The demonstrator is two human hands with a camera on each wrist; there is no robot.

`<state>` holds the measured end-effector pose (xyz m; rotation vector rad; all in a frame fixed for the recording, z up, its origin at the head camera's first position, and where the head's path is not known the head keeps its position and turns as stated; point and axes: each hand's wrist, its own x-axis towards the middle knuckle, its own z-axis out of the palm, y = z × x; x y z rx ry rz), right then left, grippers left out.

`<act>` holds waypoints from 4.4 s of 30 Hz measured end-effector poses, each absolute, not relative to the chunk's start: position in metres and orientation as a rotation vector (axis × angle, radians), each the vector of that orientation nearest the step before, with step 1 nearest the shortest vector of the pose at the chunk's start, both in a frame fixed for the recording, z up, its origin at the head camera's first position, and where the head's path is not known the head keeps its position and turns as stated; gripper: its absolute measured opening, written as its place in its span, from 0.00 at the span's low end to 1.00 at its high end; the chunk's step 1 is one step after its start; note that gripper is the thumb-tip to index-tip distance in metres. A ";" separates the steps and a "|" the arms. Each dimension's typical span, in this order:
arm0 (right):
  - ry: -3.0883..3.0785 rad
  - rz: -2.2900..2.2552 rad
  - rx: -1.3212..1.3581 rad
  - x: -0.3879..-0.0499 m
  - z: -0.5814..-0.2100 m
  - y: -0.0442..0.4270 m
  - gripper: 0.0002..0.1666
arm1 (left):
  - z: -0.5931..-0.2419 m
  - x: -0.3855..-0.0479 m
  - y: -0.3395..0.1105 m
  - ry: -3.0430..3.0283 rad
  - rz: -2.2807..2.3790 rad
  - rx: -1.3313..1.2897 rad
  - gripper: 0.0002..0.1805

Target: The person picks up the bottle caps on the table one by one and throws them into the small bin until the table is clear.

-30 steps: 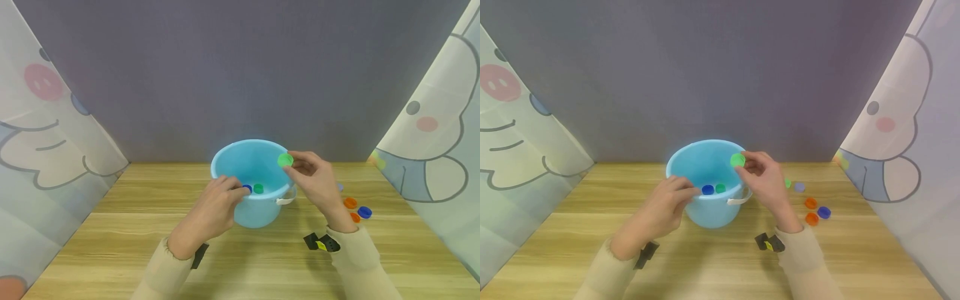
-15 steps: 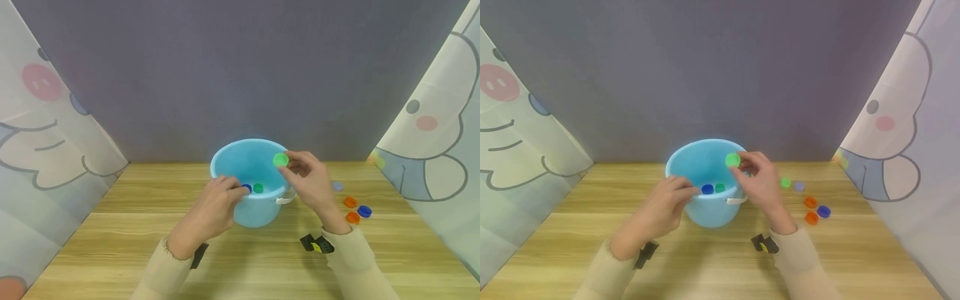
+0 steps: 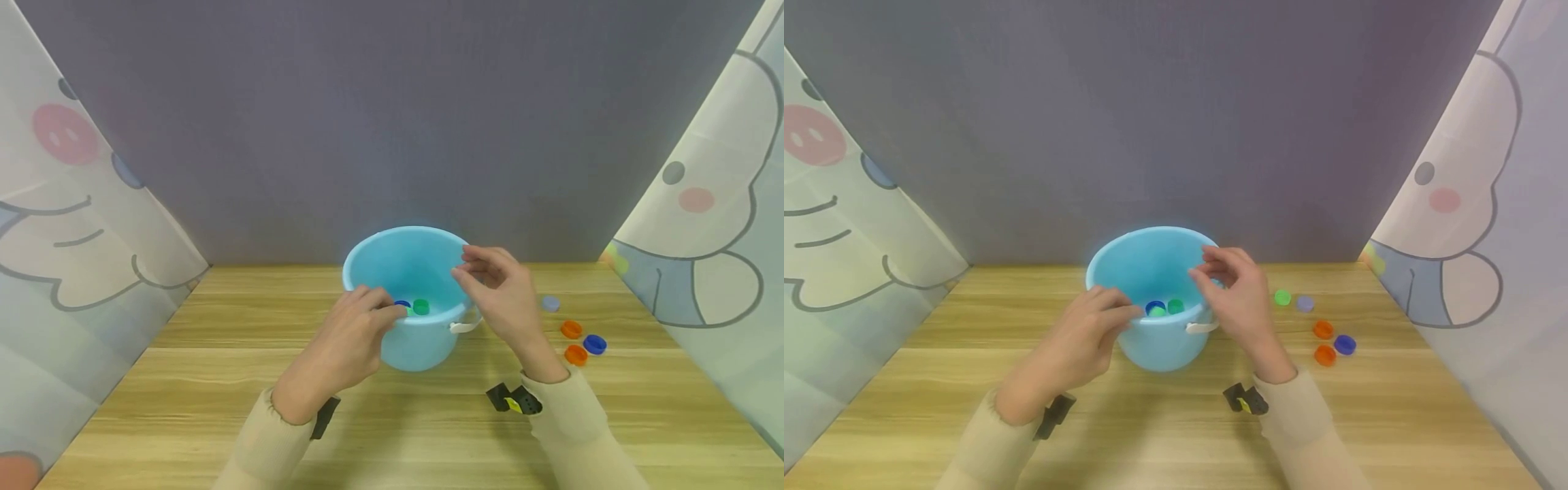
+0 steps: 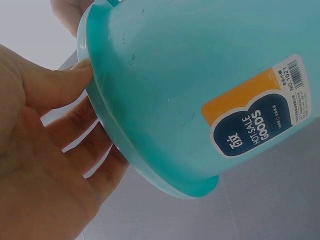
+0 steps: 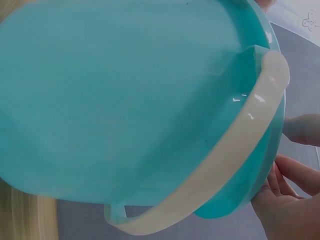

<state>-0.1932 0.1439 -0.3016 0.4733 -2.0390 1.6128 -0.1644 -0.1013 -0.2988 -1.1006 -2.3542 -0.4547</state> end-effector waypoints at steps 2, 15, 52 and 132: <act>-2.039 1.612 0.469 -0.193 -0.302 0.145 0.20 | -0.299 -0.164 -0.101 -2.357 -0.458 -1.101 0.21; -2.029 1.623 0.443 -0.194 -0.298 0.154 0.19 | -0.300 -0.165 -0.102 -2.361 -0.484 -1.111 0.21; -2.049 1.545 0.551 -0.195 -0.296 0.169 0.17 | -0.298 -0.164 -0.102 -2.363 -0.488 -1.107 0.21; -2.581 0.948 0.331 -0.225 -0.304 0.236 0.22 | -0.296 -0.162 -0.101 -2.367 -0.434 -1.092 0.20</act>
